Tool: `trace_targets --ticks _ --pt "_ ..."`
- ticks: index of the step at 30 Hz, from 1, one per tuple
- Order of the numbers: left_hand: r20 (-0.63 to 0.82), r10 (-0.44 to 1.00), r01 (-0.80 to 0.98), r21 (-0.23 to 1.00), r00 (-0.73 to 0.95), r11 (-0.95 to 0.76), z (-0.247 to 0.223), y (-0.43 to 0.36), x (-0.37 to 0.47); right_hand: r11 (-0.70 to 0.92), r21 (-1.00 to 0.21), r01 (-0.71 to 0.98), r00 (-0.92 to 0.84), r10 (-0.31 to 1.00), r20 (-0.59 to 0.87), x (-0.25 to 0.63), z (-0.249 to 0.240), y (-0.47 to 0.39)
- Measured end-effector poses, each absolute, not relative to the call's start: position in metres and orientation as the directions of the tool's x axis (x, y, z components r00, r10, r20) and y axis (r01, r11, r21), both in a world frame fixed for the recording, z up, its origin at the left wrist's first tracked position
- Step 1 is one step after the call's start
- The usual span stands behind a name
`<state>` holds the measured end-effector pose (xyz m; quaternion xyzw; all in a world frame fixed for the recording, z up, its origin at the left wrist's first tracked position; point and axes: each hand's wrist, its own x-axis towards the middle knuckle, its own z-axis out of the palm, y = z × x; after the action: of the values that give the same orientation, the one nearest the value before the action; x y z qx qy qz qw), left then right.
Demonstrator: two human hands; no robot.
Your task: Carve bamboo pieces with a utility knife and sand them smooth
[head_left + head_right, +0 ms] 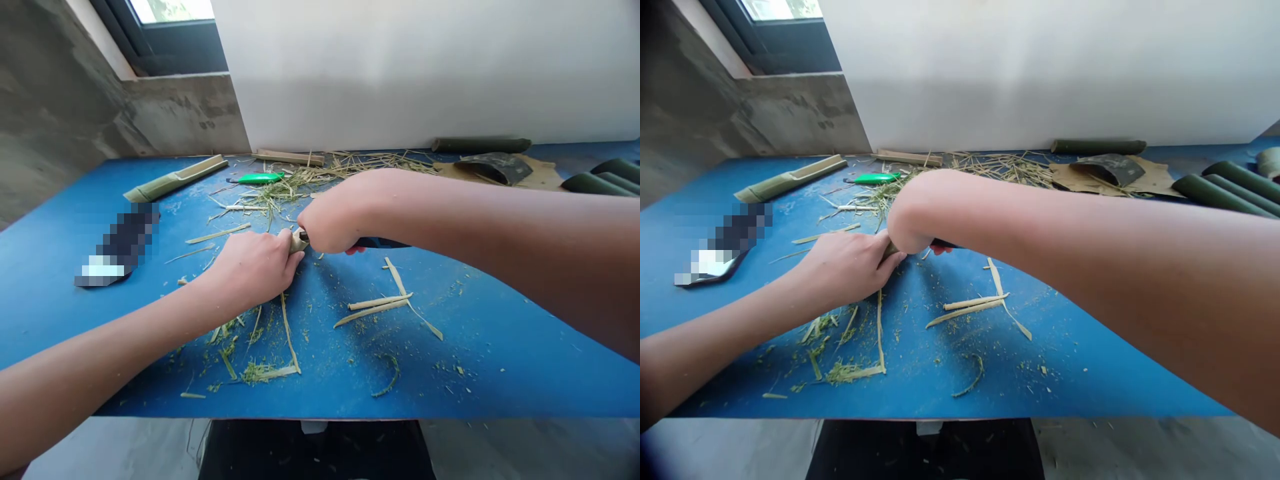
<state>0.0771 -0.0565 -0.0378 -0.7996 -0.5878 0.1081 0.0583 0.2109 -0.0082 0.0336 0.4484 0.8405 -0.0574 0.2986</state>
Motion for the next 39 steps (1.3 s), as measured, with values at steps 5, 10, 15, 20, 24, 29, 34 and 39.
trace_targets --ticks 5,10,15,20,24,29,34,39 --pt "-0.048 0.951 0.925 -0.225 0.304 -0.307 -0.042 -0.064 0.085 0.572 0.170 0.802 -0.381 0.710 -0.592 0.207 0.035 -0.008" --pt "-0.021 0.950 0.927 -0.214 0.311 -0.308 -0.045 -0.067 0.087 0.619 0.248 0.745 -0.372 0.695 -0.615 0.201 0.031 -0.004" --pt "-0.046 0.948 0.933 -0.170 0.315 -0.318 -0.044 -0.053 0.072 0.655 0.284 0.700 -0.467 0.721 -0.512 0.204 0.024 -0.011" --pt "-0.041 0.953 0.942 -0.139 0.301 -0.304 -0.045 -0.044 0.063 0.613 0.140 0.778 -0.554 0.774 -0.309 0.229 0.010 -0.023" --pt "-0.021 0.950 0.943 -0.124 0.310 -0.310 -0.047 -0.045 0.063 0.573 0.043 0.818 -0.547 0.800 -0.248 0.243 0.002 -0.032" --pt "-0.034 0.937 0.929 -0.123 0.348 -0.349 -0.045 -0.046 0.064 0.566 0.000 0.824 -0.556 0.810 -0.189 0.245 -0.012 -0.037" --pt "-0.040 0.941 0.927 -0.159 0.337 -0.339 -0.044 -0.051 0.069 0.561 -0.056 0.826 -0.562 0.814 -0.147 0.246 -0.018 -0.033" --pt "-0.051 0.946 0.917 -0.233 0.320 -0.323 -0.043 -0.050 0.070 0.631 0.038 0.775 -0.597 0.750 -0.283 0.244 0.002 -0.021"
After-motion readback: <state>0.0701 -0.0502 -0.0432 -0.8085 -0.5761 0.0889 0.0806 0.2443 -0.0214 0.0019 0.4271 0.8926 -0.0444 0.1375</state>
